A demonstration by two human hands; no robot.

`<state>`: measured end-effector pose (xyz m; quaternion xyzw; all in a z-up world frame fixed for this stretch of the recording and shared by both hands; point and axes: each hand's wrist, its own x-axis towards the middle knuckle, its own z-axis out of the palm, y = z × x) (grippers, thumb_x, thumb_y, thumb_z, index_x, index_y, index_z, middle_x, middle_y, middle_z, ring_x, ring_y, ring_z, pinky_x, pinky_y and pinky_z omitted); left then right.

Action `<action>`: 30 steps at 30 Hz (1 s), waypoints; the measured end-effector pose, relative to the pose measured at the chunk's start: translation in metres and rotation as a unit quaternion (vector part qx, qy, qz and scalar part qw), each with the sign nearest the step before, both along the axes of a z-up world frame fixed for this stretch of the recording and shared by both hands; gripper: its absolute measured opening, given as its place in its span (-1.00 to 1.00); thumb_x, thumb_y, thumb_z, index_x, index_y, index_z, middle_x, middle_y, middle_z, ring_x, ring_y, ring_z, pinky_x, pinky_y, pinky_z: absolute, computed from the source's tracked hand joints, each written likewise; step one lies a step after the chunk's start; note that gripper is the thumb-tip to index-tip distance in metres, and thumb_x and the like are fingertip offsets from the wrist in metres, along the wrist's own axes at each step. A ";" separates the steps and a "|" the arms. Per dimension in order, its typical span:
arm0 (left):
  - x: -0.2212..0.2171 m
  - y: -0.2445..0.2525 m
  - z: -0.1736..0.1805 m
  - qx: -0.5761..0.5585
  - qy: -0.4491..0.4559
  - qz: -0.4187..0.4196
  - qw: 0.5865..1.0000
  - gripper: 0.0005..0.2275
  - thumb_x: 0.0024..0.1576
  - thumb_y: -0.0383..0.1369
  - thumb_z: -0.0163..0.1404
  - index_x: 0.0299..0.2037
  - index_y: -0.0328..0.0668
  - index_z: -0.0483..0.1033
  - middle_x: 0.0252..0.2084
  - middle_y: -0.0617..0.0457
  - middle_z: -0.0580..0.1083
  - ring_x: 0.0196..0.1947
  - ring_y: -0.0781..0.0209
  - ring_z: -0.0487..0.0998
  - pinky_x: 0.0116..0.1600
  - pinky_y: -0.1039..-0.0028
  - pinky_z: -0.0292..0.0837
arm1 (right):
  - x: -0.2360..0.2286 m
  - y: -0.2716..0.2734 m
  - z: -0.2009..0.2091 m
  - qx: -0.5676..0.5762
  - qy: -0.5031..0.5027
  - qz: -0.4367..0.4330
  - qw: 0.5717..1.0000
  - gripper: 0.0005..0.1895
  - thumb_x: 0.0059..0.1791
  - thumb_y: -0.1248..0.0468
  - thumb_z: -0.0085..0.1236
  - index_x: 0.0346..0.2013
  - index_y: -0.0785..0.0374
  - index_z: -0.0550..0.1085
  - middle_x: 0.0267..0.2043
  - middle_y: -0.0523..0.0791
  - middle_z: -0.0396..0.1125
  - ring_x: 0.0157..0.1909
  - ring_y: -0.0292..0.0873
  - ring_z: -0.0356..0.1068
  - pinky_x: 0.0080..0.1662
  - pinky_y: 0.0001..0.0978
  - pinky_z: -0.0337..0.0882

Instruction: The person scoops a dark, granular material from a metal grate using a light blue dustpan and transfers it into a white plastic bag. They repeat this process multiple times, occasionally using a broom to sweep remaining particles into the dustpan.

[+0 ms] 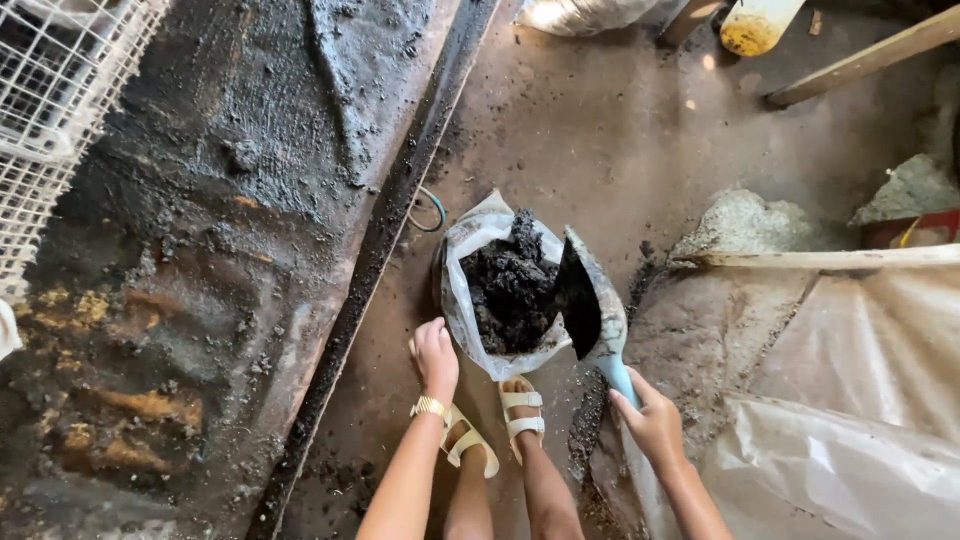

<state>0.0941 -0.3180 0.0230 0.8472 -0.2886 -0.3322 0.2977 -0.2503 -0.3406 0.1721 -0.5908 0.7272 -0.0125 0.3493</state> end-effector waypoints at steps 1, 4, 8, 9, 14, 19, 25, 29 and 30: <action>0.005 -0.009 0.006 0.002 0.000 -0.002 1.000 -0.66 0.26 -0.30 -0.24 0.12 -0.10 0.56 0.16 0.01 0.45 0.17 0.00 0.33 0.29 0.18 0.21 | -0.001 0.001 0.002 0.002 0.000 -0.002 1.000 -0.39 -0.06 -0.07 0.15 0.27 -0.06 0.47 0.09 -0.23 0.53 -0.37 -0.23 0.51 -0.18 -0.30 0.44; 0.013 -0.031 0.018 0.013 -0.044 -0.037 0.998 -0.67 0.26 -0.25 -0.24 0.09 0.02 0.58 0.19 0.08 0.44 0.18 0.01 0.34 0.23 0.11 0.17 | -0.006 -0.003 0.007 -0.002 -0.042 -0.021 0.999 -0.37 -0.08 -0.01 0.20 0.30 -0.04 0.44 0.13 -0.18 0.51 -0.01 -0.19 0.56 0.03 -0.32 0.52; 0.018 -0.042 0.013 -0.007 -0.054 -0.043 0.998 -0.67 0.27 -0.28 -0.23 0.09 -0.03 0.58 0.17 0.03 0.45 0.17 -0.02 0.35 0.26 0.13 0.21 | -0.004 -0.012 0.005 -0.027 -0.093 -0.011 0.995 -0.40 -0.08 0.03 0.22 0.25 0.07 0.48 0.26 -0.22 0.43 0.18 -0.27 0.46 0.13 -0.39 0.42; 0.018 -0.039 0.007 -0.026 -0.058 -0.043 0.997 -0.68 0.27 -0.31 -0.22 0.09 -0.08 0.58 0.14 -0.01 0.46 0.14 -0.05 0.35 0.27 0.14 0.24 | -0.004 -0.009 0.004 -0.039 -0.105 -0.015 0.994 -0.40 -0.08 0.07 0.23 0.26 0.06 0.47 0.27 -0.22 0.42 0.20 -0.28 0.44 0.18 -0.40 0.41; 0.021 -0.019 0.010 0.038 -0.057 -0.058 0.996 -0.66 0.27 -0.23 -0.25 0.09 0.08 0.58 0.21 0.12 0.45 0.20 -0.02 0.34 0.24 0.08 0.22 | 0.010 -0.014 0.013 0.029 -0.089 -0.017 0.995 -0.42 -0.08 0.03 0.22 0.26 -0.05 0.49 0.03 -0.28 0.56 -0.13 -0.34 0.52 -0.08 -0.45 0.43; 0.035 0.006 0.003 0.110 -0.056 -0.073 0.990 -0.72 0.33 -0.09 -0.23 0.15 0.37 0.50 0.17 0.34 0.38 0.27 0.19 0.33 0.28 0.06 0.35 | -0.002 0.006 -0.035 -0.003 -0.211 -0.178 0.961 -0.46 -0.10 0.20 0.40 0.18 0.19 0.56 0.09 0.09 0.49 0.20 0.08 0.42 0.08 0.01 0.45; 0.049 0.009 0.015 0.123 -0.079 -0.079 0.986 -0.71 0.32 -0.10 -0.21 0.17 0.41 0.49 0.18 0.33 0.38 0.28 0.19 0.33 0.29 0.12 0.34 | -0.019 -0.052 -0.053 -0.030 -0.205 -0.207 0.956 -0.44 -0.12 0.19 0.43 0.17 0.17 0.57 0.02 0.09 0.50 -0.08 -0.09 0.46 -0.22 -0.17 0.51; 0.040 0.021 0.002 0.091 -0.088 -0.070 0.989 -0.73 0.30 -0.14 -0.17 0.13 0.34 0.53 0.15 0.25 0.43 0.25 0.11 0.38 0.28 0.13 0.36 | -0.025 -0.110 -0.090 -0.042 -0.189 -0.166 0.967 -0.41 -0.13 0.13 0.46 0.17 0.15 0.56 -0.02 0.14 0.49 -0.09 0.07 0.52 -0.22 -0.07 0.50; 0.036 0.024 -0.003 0.078 -0.087 -0.061 0.991 -0.73 0.30 -0.17 -0.15 0.13 0.30 0.55 0.14 0.21 0.44 0.24 0.07 0.40 0.27 0.13 0.38 | -0.027 -0.123 -0.099 -0.043 -0.191 -0.159 0.968 -0.43 -0.14 0.16 0.46 0.15 0.16 0.56 -0.02 0.12 0.50 -0.07 0.02 0.52 -0.19 -0.07 0.50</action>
